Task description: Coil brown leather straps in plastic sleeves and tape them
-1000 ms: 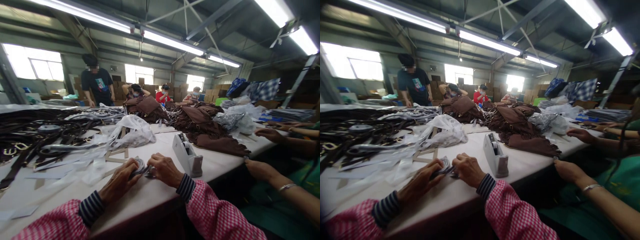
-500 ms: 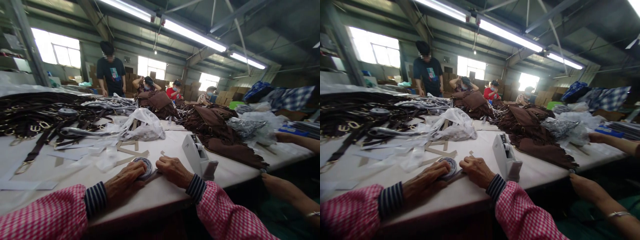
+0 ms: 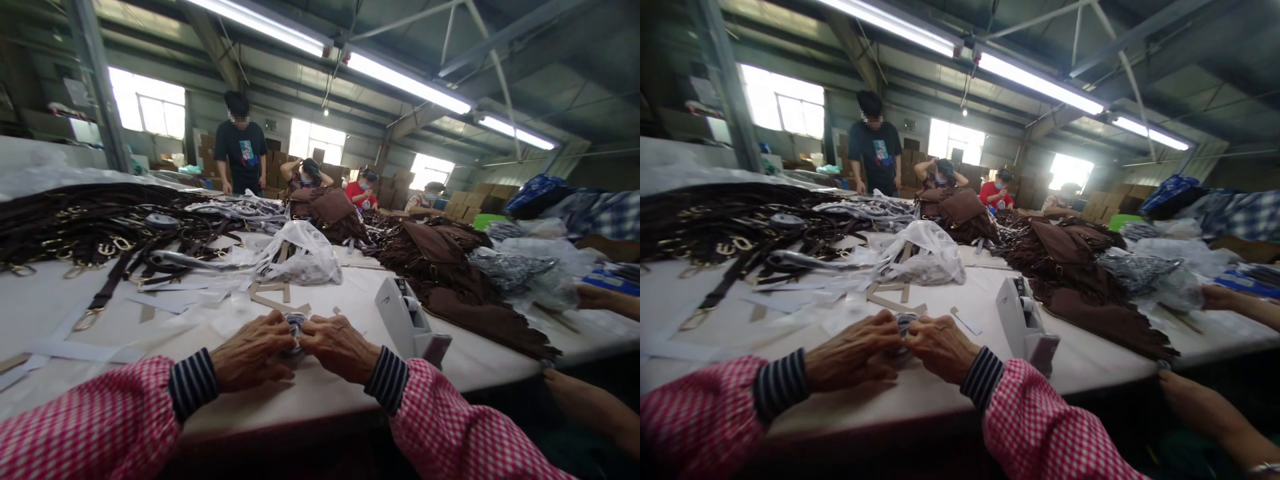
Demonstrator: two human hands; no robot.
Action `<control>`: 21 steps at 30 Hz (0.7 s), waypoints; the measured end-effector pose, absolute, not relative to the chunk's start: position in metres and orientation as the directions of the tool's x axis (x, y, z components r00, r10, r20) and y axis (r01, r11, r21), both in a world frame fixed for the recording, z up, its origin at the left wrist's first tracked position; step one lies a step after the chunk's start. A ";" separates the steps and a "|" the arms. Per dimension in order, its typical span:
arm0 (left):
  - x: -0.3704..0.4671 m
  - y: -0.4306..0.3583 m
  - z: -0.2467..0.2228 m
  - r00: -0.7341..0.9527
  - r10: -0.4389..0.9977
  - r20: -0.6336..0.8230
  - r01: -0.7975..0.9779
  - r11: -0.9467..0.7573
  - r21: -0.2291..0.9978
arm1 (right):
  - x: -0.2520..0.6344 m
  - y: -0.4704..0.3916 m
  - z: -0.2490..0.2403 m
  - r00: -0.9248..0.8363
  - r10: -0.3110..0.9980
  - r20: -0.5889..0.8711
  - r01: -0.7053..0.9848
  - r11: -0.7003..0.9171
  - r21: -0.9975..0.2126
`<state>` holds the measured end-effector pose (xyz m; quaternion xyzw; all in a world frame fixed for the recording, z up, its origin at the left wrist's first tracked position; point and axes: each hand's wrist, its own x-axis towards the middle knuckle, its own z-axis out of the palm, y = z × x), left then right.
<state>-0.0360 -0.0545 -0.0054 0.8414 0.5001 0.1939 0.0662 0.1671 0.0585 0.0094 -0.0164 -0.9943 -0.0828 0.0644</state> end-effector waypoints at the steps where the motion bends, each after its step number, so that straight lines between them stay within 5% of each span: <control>1: -0.031 -0.055 -0.006 0.396 0.875 0.279 0.823 -0.473 0.315 | 0.166 0.056 0.008 -0.990 0.026 0.141 0.047 0.988 0.149; 6: -0.017 -0.057 -0.020 0.281 0.895 0.346 0.868 -0.391 0.305 | 0.170 0.051 -0.001 -0.977 0.078 0.197 0.101 0.989 0.110; 10: -0.023 -0.058 -0.030 0.324 0.879 0.349 0.861 -0.427 0.277 | 0.172 0.048 -0.008 -0.970 0.126 0.206 0.154 0.980 0.126; 13: -0.027 -0.058 -0.037 0.376 0.847 0.377 0.873 -0.460 0.163 | 0.174 0.050 -0.005 -0.961 0.168 0.218 0.179 0.983 0.029; 17: -0.026 -0.059 -0.046 0.419 0.821 0.387 0.897 -0.441 -0.036 | 0.192 0.075 0.006 -0.883 0.427 0.197 0.389 0.898 -0.205; 21: -0.021 -0.061 -0.050 0.410 0.819 0.402 0.907 -0.412 -0.085 | 0.221 0.104 -0.003 -0.709 0.666 0.232 0.651 0.744 -0.148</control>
